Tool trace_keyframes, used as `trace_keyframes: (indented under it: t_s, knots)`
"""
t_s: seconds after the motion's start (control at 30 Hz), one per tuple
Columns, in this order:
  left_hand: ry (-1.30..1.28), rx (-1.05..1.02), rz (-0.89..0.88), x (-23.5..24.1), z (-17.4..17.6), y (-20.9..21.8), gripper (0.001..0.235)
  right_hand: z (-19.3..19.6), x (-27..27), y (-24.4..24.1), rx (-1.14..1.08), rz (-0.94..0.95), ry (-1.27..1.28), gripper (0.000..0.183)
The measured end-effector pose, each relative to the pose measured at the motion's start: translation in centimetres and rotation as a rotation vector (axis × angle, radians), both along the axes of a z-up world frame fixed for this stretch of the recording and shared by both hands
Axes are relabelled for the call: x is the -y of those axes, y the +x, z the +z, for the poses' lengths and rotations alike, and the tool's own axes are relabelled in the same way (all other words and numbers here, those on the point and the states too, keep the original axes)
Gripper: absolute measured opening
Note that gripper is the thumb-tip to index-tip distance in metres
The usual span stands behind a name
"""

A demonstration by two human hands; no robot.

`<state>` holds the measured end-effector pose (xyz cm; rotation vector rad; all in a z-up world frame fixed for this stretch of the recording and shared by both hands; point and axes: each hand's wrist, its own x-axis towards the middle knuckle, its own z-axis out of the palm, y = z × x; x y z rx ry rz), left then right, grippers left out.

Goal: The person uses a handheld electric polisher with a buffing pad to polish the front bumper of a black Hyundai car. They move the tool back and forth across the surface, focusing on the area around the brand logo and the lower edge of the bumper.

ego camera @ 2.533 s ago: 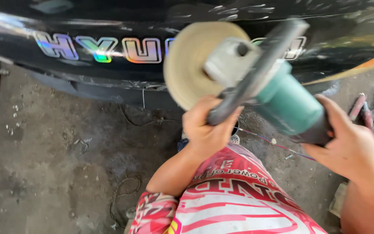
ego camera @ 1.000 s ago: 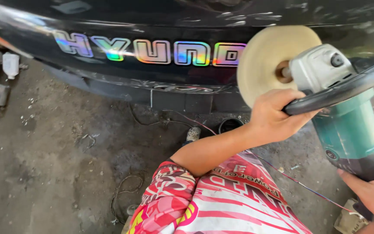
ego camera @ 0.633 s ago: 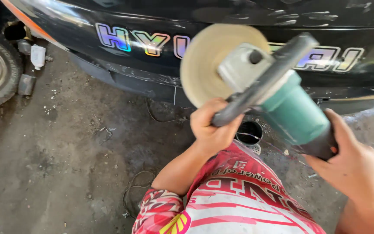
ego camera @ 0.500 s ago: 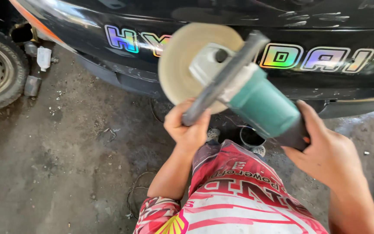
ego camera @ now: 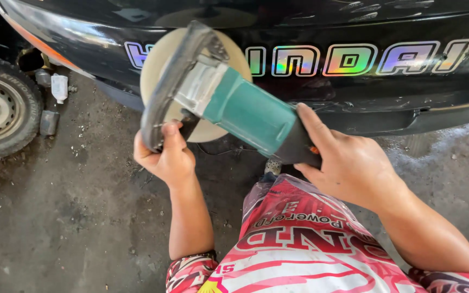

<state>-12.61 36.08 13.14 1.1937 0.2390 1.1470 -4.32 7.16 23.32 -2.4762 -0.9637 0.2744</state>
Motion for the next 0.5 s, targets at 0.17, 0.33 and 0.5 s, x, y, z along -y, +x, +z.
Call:
trace_keyframes:
  t_s: [0.17, 0.33, 0.5]
  knots:
    - [0.144, -0.187, 0.030, 4.6, -2.3, 0.0, 0.020, -0.8, 3.8, -0.1, -0.056, -0.182, -0.095, 0.102]
    - [0.332, -0.167, -0.027, 12.1, -0.6, 1.7, 0.024, -4.7, 10.3, -0.5, -0.117, -0.369, -0.127, 0.108]
    - [0.299, -0.034, -0.370, 18.3, -1.1, 3.7, 0.018, -9.1, 17.7, -1.9, -0.084, -0.587, -0.060, 0.109]
